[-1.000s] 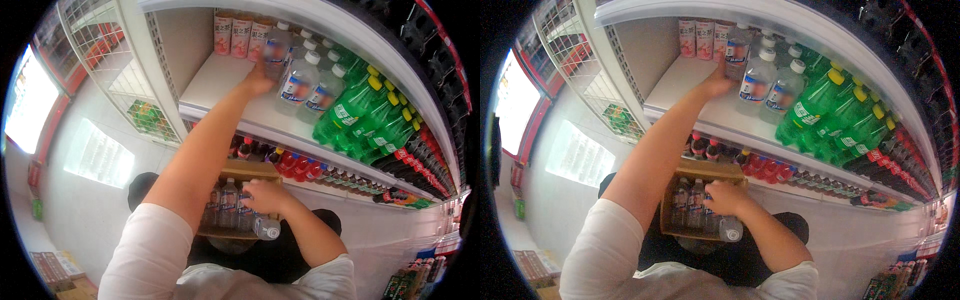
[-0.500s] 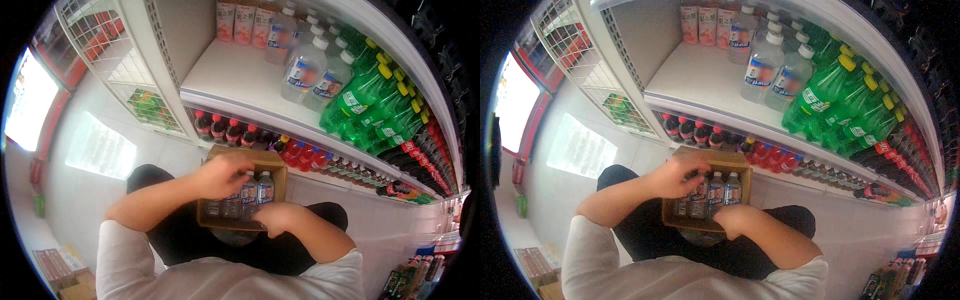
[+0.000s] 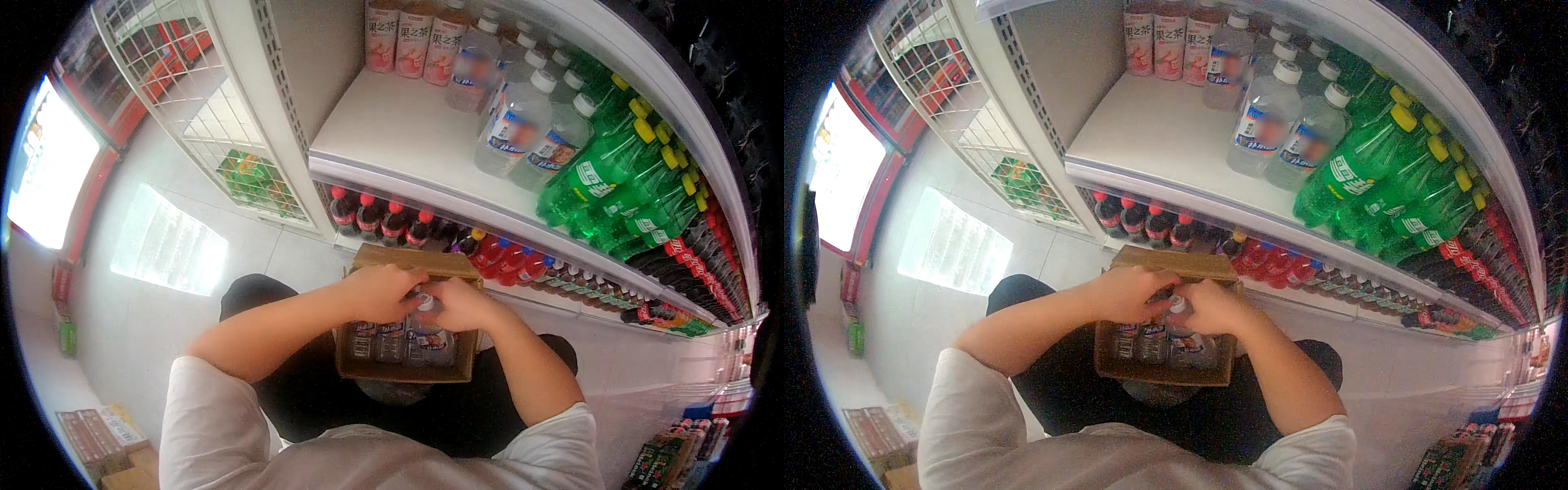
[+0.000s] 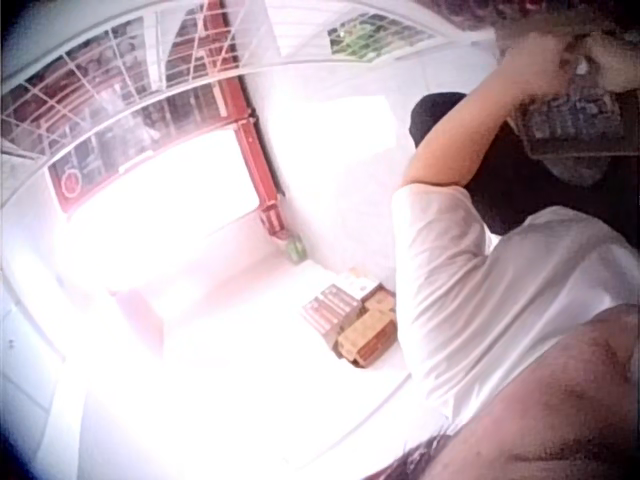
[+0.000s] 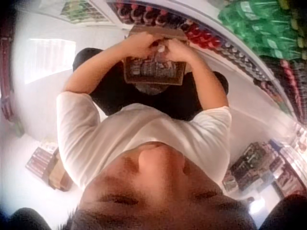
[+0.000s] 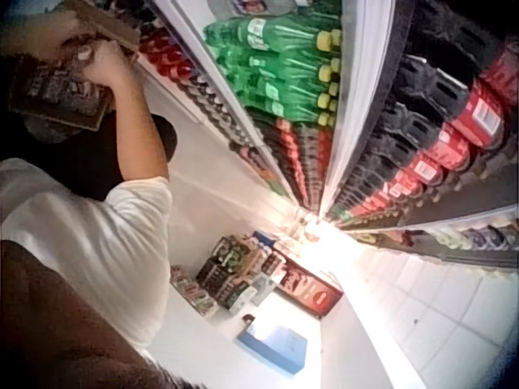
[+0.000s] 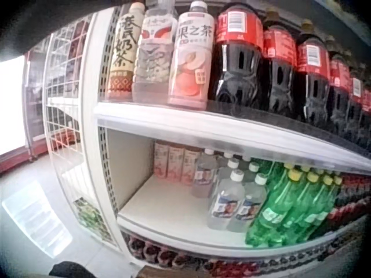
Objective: The person sits on the floor in front of an open refrigerator and takes clear plastic bottles from a cardboard box. They place the bottles one by one onto the middle shelf of the refrigerator, arranging them in rows next to other beverages.
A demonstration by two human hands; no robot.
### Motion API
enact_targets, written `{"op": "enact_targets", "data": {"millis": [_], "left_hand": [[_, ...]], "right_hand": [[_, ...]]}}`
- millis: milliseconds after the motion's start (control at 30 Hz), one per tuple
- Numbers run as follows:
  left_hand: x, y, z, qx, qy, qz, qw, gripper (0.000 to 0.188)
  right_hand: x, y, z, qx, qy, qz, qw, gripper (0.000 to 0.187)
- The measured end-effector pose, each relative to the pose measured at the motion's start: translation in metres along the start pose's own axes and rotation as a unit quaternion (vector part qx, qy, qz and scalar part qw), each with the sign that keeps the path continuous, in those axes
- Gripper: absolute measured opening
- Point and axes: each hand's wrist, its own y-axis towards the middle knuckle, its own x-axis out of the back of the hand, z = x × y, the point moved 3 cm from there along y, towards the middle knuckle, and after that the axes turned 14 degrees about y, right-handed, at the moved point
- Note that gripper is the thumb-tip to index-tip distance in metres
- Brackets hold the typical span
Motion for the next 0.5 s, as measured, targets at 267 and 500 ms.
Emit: {"op": "enact_targets", "data": {"millis": [267,500], "left_hand": [[0.009,-0.019,0.012,-0.150,-0.210,0.120,0.959,0.078],[0.027,-0.022,0.006,-0.064,-0.255,-0.106,0.959,0.082]], "right_hand": [[0.038,-0.015,0.033,0.033,0.222,-0.079,0.971,0.030],[0.066,-0.037,0.030,0.085,0.453,-0.369,0.807,0.021]]}}
